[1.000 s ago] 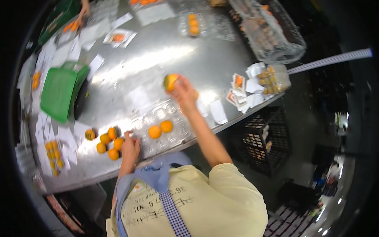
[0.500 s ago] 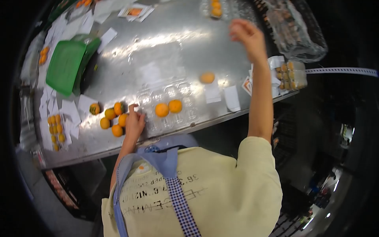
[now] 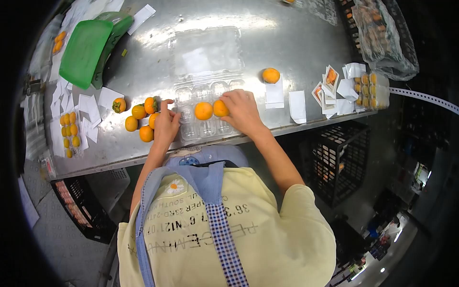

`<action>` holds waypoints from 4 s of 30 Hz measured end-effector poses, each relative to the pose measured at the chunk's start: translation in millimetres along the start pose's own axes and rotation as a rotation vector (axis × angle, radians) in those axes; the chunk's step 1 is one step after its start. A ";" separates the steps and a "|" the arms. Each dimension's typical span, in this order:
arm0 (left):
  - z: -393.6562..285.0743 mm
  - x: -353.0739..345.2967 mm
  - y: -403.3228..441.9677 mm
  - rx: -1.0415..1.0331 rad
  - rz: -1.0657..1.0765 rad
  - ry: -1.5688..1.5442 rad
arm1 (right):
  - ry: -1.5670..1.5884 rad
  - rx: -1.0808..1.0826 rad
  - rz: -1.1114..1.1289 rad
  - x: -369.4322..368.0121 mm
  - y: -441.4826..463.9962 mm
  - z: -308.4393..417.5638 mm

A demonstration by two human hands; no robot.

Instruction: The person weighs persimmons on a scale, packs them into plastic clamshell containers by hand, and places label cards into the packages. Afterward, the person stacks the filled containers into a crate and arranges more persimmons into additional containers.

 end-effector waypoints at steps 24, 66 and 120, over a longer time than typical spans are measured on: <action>-94.7 14.7 -26.5 -0.230 0.176 -0.564 | 0.752 -0.215 -0.202 8.1 28.1 64.0; -77.8 15.3 -24.5 0.307 0.522 -1.257 | 0.528 -0.237 -0.211 32.7 -6.5 16.6; -87.6 -7.8 -9.1 0.004 0.350 -1.056 | 0.463 0.103 -0.264 35.8 6.1 30.5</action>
Point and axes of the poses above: each hand's wrist, its own y-axis towards the middle knuckle, its own x-axis out of the back of the hand, z = x × y, the point moved 1 cm from there along y, towards the middle knuckle, and after that the axes turned 3 degrees about -x, right-handed, at the moved point
